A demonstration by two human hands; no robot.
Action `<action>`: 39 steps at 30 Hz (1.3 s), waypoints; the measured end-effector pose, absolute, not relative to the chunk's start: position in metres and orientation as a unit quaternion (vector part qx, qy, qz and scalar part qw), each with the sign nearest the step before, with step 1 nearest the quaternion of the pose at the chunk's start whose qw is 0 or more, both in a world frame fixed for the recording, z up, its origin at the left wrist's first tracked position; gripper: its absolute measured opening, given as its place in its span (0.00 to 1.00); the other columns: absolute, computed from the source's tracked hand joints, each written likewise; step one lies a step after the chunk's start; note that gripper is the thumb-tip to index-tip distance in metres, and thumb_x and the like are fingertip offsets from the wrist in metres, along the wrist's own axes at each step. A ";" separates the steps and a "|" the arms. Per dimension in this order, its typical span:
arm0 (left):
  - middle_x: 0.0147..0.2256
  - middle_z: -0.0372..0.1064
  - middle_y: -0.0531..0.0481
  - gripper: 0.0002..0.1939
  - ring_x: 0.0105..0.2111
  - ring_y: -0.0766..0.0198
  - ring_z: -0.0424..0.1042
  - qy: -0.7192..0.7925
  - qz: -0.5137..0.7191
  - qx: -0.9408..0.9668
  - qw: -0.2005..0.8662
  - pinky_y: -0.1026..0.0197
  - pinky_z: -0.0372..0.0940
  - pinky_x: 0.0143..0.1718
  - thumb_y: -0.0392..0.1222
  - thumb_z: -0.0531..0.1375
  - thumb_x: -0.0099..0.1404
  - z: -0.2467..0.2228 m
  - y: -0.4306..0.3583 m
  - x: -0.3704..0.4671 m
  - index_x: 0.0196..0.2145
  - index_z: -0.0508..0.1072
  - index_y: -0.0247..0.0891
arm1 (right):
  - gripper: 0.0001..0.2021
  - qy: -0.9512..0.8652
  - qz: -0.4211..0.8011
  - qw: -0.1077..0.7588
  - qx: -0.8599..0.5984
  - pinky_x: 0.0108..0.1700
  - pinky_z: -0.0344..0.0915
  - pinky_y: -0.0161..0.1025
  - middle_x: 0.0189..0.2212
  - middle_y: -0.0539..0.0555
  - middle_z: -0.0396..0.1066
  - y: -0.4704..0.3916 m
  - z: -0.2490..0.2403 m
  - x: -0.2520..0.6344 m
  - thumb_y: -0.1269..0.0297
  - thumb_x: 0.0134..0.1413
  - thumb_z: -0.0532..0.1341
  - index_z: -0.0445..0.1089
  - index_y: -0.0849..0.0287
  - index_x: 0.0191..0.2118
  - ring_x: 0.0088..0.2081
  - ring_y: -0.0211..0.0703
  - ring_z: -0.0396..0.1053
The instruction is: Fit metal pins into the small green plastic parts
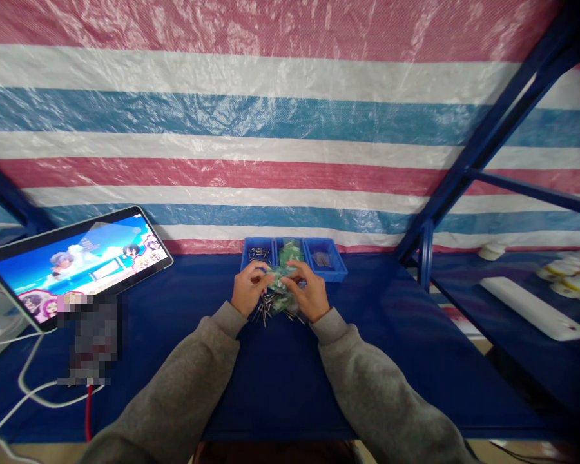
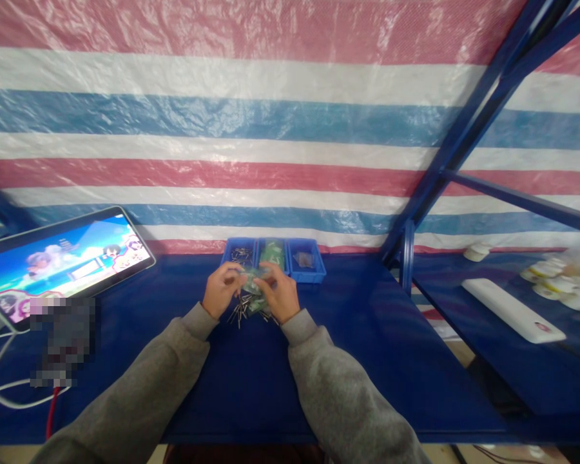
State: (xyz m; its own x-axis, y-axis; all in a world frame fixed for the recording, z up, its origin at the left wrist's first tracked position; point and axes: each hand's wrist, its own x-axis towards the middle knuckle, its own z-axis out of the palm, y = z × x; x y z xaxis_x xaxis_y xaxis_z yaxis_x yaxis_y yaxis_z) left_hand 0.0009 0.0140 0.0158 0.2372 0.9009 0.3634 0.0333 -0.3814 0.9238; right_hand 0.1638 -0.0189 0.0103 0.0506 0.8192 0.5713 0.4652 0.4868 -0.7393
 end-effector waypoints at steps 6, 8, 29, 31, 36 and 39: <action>0.16 0.62 0.58 0.18 0.14 0.71 0.62 0.336 0.535 0.623 0.460 0.69 0.59 0.17 0.48 0.60 0.56 0.020 0.006 0.007 0.40 0.65 0.35 | 0.10 -0.693 0.165 0.546 -0.441 0.40 0.65 0.38 0.34 0.53 0.71 -0.020 0.015 0.164 0.65 0.58 0.51 0.69 0.57 0.38 0.35 0.40 0.69; 0.18 0.65 0.55 0.17 0.16 0.69 0.65 0.336 0.539 0.615 0.468 0.67 0.62 0.19 0.49 0.59 0.58 0.020 0.006 0.008 0.39 0.67 0.33 | 0.11 -0.715 0.159 0.539 -0.417 0.43 0.64 0.40 0.39 0.54 0.70 -0.020 0.016 0.166 0.68 0.57 0.52 0.69 0.56 0.41 0.39 0.42 0.68; 0.21 0.64 0.58 0.24 0.15 0.74 0.61 0.303 0.500 0.610 0.535 0.70 0.57 0.16 0.46 0.62 0.55 0.022 0.013 0.003 0.44 0.55 0.38 | 0.13 -0.735 0.121 0.513 -0.428 0.41 0.64 0.40 0.38 0.55 0.66 -0.019 0.013 0.167 0.66 0.60 0.48 0.66 0.56 0.47 0.34 0.39 0.66; 0.20 0.65 0.58 0.25 0.12 0.75 0.59 0.293 0.497 0.600 0.555 0.71 0.55 0.14 0.47 0.62 0.55 0.024 0.013 0.003 0.44 0.54 0.39 | 0.14 -0.734 0.123 0.521 -0.418 0.42 0.65 0.40 0.45 0.57 0.63 -0.020 0.014 0.167 0.66 0.58 0.53 0.64 0.54 0.50 0.36 0.40 0.66; 0.17 0.63 0.60 0.25 0.09 0.77 0.53 0.295 0.481 0.602 0.564 0.73 0.50 0.11 0.48 0.61 0.55 0.024 0.011 0.005 0.45 0.54 0.39 | 0.16 -0.725 0.124 0.534 -0.417 0.40 0.66 0.39 0.46 0.57 0.61 -0.021 0.015 0.167 0.64 0.54 0.58 0.64 0.54 0.50 0.37 0.41 0.66; 0.14 0.58 0.62 0.20 0.09 0.76 0.52 0.313 0.475 0.622 0.538 0.73 0.48 0.11 0.50 0.59 0.58 0.022 0.009 0.005 0.43 0.59 0.37 | 0.07 -0.736 0.103 0.523 -0.417 0.42 0.64 0.39 0.39 0.55 0.65 -0.021 0.016 0.167 0.65 0.57 0.55 0.68 0.56 0.39 0.39 0.42 0.65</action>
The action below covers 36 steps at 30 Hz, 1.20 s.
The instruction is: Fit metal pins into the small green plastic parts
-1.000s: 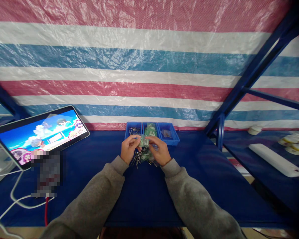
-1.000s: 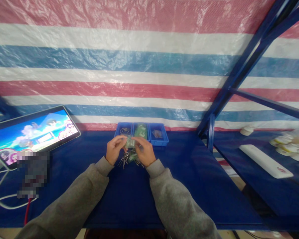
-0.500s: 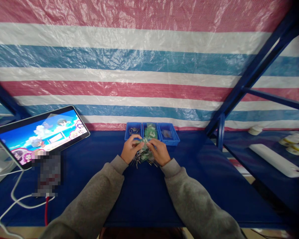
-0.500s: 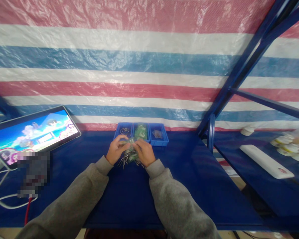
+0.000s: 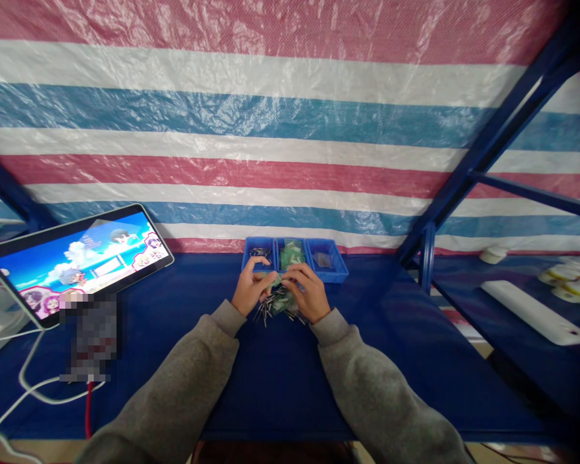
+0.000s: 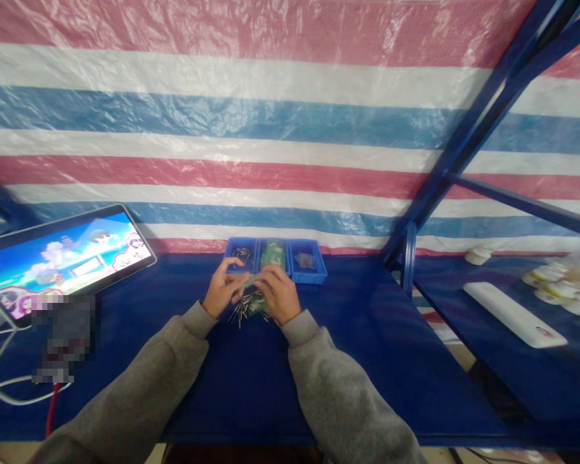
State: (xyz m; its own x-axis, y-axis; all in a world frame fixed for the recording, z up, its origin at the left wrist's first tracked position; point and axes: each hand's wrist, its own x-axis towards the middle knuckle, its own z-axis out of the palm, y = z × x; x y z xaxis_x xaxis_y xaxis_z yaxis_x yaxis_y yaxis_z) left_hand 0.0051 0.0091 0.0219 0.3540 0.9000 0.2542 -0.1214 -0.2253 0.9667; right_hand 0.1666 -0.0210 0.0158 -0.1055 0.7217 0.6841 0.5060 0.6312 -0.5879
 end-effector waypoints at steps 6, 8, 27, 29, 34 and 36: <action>0.30 0.67 0.47 0.18 0.28 0.66 0.67 0.335 0.502 0.716 0.351 0.66 0.62 0.26 0.51 0.52 0.63 0.025 0.009 0.000 0.30 0.72 0.33 | 0.09 -0.722 0.083 0.514 -0.456 0.39 0.62 0.38 0.31 0.53 0.66 -0.017 0.013 0.168 0.64 0.59 0.52 0.66 0.57 0.32 0.35 0.41 0.65; 0.33 0.69 0.46 0.14 0.34 0.63 0.68 0.332 0.502 0.737 0.308 0.64 0.64 0.32 0.48 0.57 0.60 0.026 0.009 -0.001 0.29 0.73 0.34 | 0.09 -0.720 0.083 0.509 -0.465 0.38 0.61 0.37 0.29 0.53 0.67 -0.015 0.011 0.170 0.63 0.59 0.52 0.66 0.57 0.31 0.34 0.41 0.65; 0.30 0.74 0.47 0.10 0.30 0.62 0.72 0.367 0.520 0.719 0.280 0.61 0.67 0.35 0.44 0.61 0.56 0.015 0.014 -0.002 0.31 0.77 0.35 | 0.13 -0.704 0.089 0.532 -0.461 0.31 0.59 0.35 0.22 0.50 0.64 -0.017 0.016 0.171 0.60 0.57 0.55 0.66 0.58 0.24 0.26 0.37 0.62; 0.30 0.75 0.47 0.10 0.29 0.62 0.72 0.358 0.516 0.736 0.254 0.61 0.66 0.35 0.44 0.61 0.57 0.017 0.013 -0.001 0.32 0.77 0.35 | 0.13 -0.712 0.078 0.528 -0.456 0.31 0.59 0.35 0.22 0.50 0.64 -0.016 0.015 0.171 0.61 0.57 0.55 0.66 0.58 0.24 0.26 0.37 0.62; 0.32 0.74 0.48 0.11 0.30 0.63 0.72 0.364 0.486 0.746 0.274 0.63 0.66 0.34 0.45 0.59 0.58 0.019 0.011 0.000 0.34 0.76 0.34 | 0.09 -0.690 0.069 0.553 -0.461 0.35 0.62 0.36 0.27 0.52 0.68 -0.017 0.014 0.170 0.63 0.56 0.55 0.70 0.59 0.29 0.29 0.38 0.65; 0.31 0.73 0.48 0.12 0.30 0.63 0.71 0.364 0.477 0.742 0.299 0.64 0.66 0.34 0.45 0.59 0.59 0.018 0.010 0.000 0.33 0.75 0.34 | 0.08 -0.684 0.089 0.557 -0.463 0.36 0.64 0.36 0.29 0.52 0.70 -0.018 0.014 0.169 0.63 0.55 0.56 0.71 0.58 0.38 0.29 0.38 0.66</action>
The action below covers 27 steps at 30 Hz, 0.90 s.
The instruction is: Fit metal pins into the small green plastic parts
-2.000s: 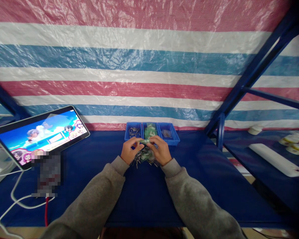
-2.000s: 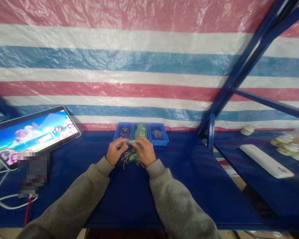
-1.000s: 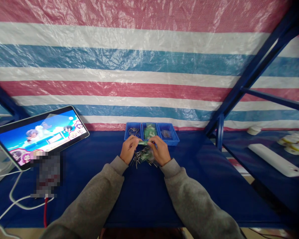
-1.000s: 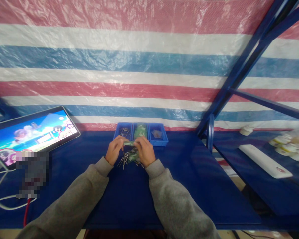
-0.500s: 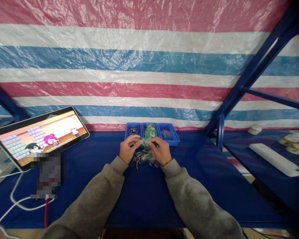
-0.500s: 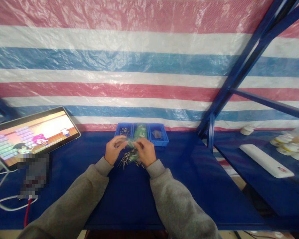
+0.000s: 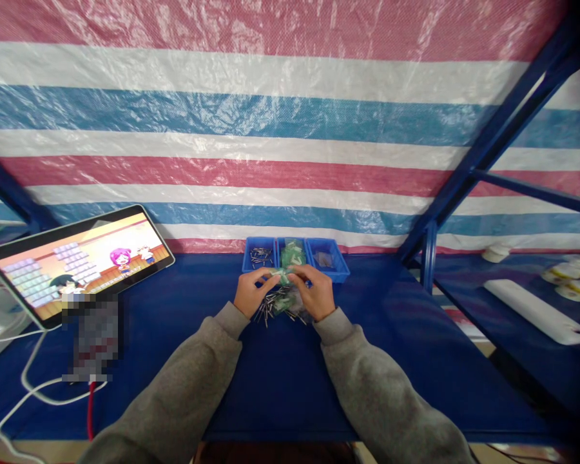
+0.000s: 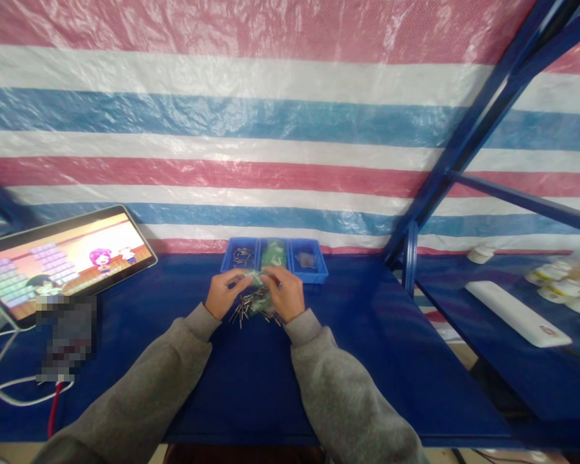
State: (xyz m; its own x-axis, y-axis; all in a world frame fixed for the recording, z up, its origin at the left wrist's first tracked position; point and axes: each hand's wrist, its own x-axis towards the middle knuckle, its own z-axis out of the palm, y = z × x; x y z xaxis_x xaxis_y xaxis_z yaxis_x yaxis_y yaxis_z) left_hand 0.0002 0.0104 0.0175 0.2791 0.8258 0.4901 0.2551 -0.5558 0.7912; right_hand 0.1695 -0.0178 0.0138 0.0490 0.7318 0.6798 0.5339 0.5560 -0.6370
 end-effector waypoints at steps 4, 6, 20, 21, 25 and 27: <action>0.29 0.70 0.49 0.12 0.29 0.66 0.70 0.348 0.500 0.701 0.371 0.65 0.65 0.32 0.45 0.59 0.58 0.016 0.011 0.002 0.36 0.71 0.34 | 0.17 -0.681 0.133 0.554 -0.459 0.34 0.65 0.35 0.26 0.48 0.69 -0.021 0.014 0.170 0.64 0.57 0.54 0.62 0.55 0.53 0.25 0.36 0.66; 0.25 0.67 0.54 0.16 0.24 0.68 0.68 0.329 0.520 0.666 0.423 0.66 0.64 0.29 0.45 0.60 0.58 0.017 0.013 0.003 0.42 0.65 0.36 | 0.15 -0.692 0.132 0.553 -0.444 0.35 0.65 0.35 0.28 0.49 0.69 -0.021 0.016 0.171 0.66 0.60 0.50 0.64 0.55 0.51 0.26 0.36 0.67; 0.34 0.71 0.45 0.14 0.36 0.61 0.69 0.326 0.459 0.741 0.366 0.61 0.65 0.39 0.47 0.59 0.58 0.018 0.012 0.002 0.35 0.73 0.33 | 0.08 -0.713 0.083 0.544 -0.435 0.39 0.63 0.37 0.29 0.53 0.68 -0.020 0.021 0.171 0.64 0.58 0.54 0.70 0.57 0.33 0.33 0.40 0.66; 0.33 0.71 0.46 0.14 0.33 0.62 0.70 0.326 0.458 0.735 0.380 0.61 0.65 0.38 0.47 0.60 0.57 0.016 0.013 0.002 0.35 0.73 0.32 | 0.08 -0.710 0.088 0.545 -0.438 0.39 0.63 0.37 0.30 0.53 0.68 -0.020 0.021 0.171 0.63 0.57 0.54 0.70 0.57 0.33 0.34 0.40 0.66; 0.34 0.71 0.47 0.14 0.35 0.62 0.71 0.320 0.493 0.699 0.408 0.60 0.66 0.41 0.44 0.61 0.57 0.011 0.015 0.003 0.38 0.70 0.33 | 0.10 -0.703 0.130 0.532 -0.452 0.34 0.63 0.36 0.31 0.52 0.68 -0.017 0.018 0.171 0.59 0.54 0.58 0.69 0.57 0.39 0.31 0.39 0.65; 0.35 0.71 0.47 0.14 0.35 0.63 0.71 0.325 0.500 0.694 0.404 0.61 0.66 0.41 0.44 0.61 0.57 0.010 0.015 0.002 0.38 0.70 0.33 | 0.09 -0.713 0.142 0.514 -0.454 0.31 0.61 0.34 0.27 0.51 0.67 -0.016 0.017 0.171 0.58 0.54 0.58 0.69 0.58 0.34 0.28 0.37 0.63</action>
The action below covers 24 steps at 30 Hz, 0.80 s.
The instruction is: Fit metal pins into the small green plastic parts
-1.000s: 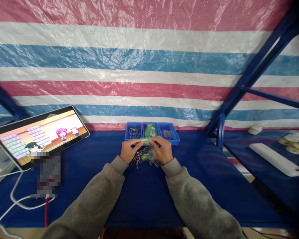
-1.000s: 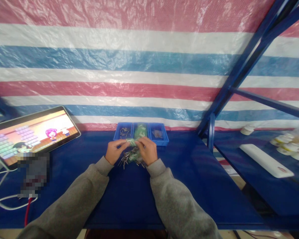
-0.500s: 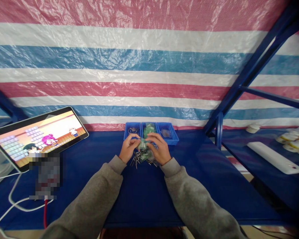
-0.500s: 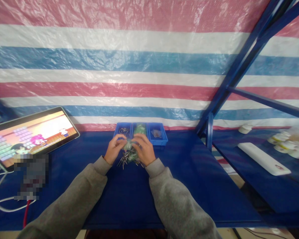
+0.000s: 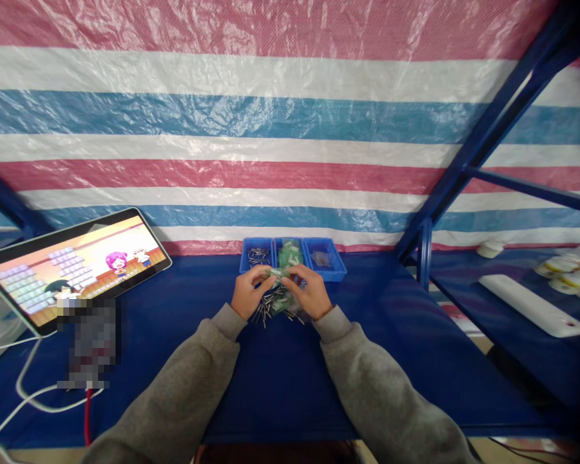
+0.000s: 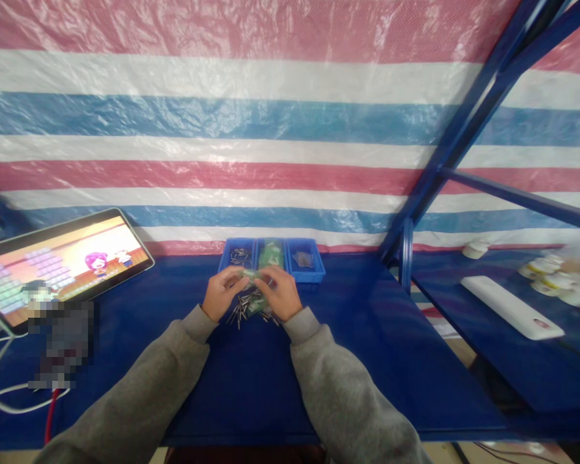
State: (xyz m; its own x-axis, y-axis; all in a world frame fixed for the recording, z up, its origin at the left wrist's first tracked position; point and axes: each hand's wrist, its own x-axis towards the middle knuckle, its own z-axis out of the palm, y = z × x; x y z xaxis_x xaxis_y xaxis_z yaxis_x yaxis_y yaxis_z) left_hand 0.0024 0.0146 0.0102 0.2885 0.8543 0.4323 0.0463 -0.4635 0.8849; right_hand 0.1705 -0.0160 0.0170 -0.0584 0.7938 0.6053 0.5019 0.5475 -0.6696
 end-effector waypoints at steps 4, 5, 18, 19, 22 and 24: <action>0.33 0.71 0.47 0.12 0.33 0.64 0.70 0.336 0.497 0.698 0.390 0.62 0.66 0.39 0.44 0.59 0.58 0.012 0.013 0.002 0.36 0.70 0.33 | 0.09 -0.723 0.139 0.497 -0.459 0.30 0.58 0.34 0.23 0.49 0.64 -0.016 0.017 0.169 0.60 0.54 0.57 0.67 0.59 0.28 0.26 0.36 0.61; 0.32 0.70 0.48 0.12 0.33 0.64 0.70 0.336 0.497 0.701 0.386 0.62 0.66 0.39 0.44 0.59 0.58 0.013 0.013 0.001 0.36 0.70 0.33 | 0.09 -0.724 0.137 0.497 -0.459 0.30 0.58 0.33 0.23 0.49 0.64 -0.016 0.017 0.169 0.60 0.54 0.56 0.67 0.59 0.28 0.26 0.36 0.61; 0.21 0.65 0.56 0.24 0.19 0.68 0.67 0.318 0.495 0.654 0.476 0.65 0.64 0.25 0.46 0.60 0.58 0.027 0.004 0.002 0.51 0.61 0.37 | 0.17 -0.689 0.192 0.533 -0.452 0.34 0.65 0.36 0.23 0.47 0.68 -0.021 0.014 0.169 0.65 0.59 0.50 0.59 0.57 0.53 0.24 0.36 0.66; 0.20 0.65 0.56 0.24 0.19 0.68 0.67 0.315 0.500 0.646 0.484 0.64 0.64 0.25 0.46 0.60 0.58 0.028 0.004 0.002 0.50 0.61 0.37 | 0.16 -0.691 0.183 0.541 -0.444 0.36 0.65 0.37 0.29 0.50 0.69 -0.021 0.015 0.169 0.65 0.60 0.49 0.60 0.56 0.53 0.28 0.37 0.67; 0.19 0.65 0.55 0.19 0.19 0.68 0.66 0.305 0.500 0.638 0.500 0.64 0.63 0.26 0.47 0.59 0.59 0.027 0.007 0.001 0.45 0.65 0.35 | 0.14 -0.716 0.130 0.544 -0.417 0.43 0.65 0.41 0.46 0.56 0.65 -0.022 0.018 0.169 0.65 0.57 0.53 0.66 0.54 0.48 0.42 0.42 0.67; 0.21 0.66 0.53 0.16 0.20 0.68 0.66 0.298 0.490 0.645 0.505 0.64 0.63 0.26 0.48 0.58 0.60 0.025 0.009 0.001 0.40 0.68 0.32 | 0.10 -0.726 0.101 0.542 -0.411 0.48 0.62 0.43 0.48 0.56 0.63 -0.021 0.018 0.169 0.65 0.55 0.55 0.69 0.55 0.42 0.47 0.45 0.64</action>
State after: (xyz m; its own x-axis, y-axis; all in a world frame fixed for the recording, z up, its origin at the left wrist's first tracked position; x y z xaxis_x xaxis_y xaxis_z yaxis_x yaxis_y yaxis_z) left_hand 0.0008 0.0093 0.0253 0.3420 0.8797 0.3304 -0.1110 -0.3114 0.9438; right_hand 0.1694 -0.0211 0.0184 -0.0740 0.7066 0.7037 0.4878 0.6411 -0.5925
